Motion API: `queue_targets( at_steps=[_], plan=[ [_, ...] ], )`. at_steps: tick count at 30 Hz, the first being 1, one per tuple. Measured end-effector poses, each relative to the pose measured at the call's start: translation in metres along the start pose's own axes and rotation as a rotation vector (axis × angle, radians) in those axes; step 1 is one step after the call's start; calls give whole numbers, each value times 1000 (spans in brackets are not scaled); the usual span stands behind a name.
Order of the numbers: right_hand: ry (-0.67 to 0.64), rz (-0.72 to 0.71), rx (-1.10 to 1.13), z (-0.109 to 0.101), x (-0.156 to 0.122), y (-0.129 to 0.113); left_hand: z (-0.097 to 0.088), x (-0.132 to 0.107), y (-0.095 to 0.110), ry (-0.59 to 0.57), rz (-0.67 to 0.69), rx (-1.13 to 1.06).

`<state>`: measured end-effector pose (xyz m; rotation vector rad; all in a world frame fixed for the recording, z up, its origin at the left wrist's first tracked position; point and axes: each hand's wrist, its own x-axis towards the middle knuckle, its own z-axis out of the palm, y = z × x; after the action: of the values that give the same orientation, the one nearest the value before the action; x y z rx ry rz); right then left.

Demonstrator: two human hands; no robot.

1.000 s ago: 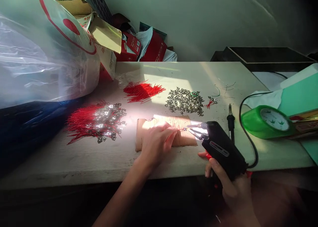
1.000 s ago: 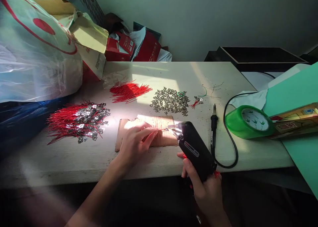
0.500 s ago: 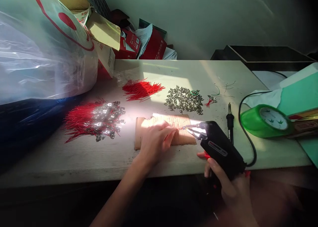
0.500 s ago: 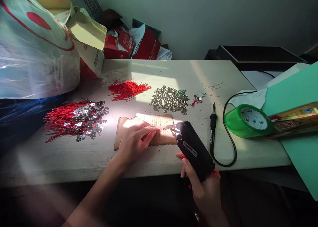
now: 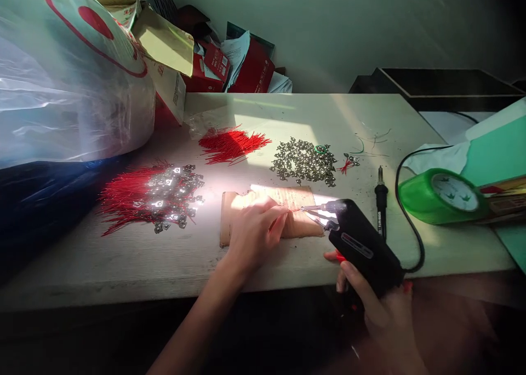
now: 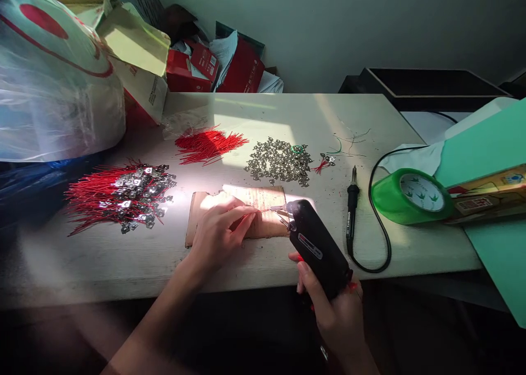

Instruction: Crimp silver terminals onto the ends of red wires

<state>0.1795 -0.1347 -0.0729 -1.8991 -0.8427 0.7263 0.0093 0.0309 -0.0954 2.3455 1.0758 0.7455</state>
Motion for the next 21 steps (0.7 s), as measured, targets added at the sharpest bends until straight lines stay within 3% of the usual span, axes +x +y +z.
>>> queue_targets(
  at_steps=[21],
  plan=[
    [37,-10,22,7,-3,-11,1,1,0,7,-13,-1]
  ],
)
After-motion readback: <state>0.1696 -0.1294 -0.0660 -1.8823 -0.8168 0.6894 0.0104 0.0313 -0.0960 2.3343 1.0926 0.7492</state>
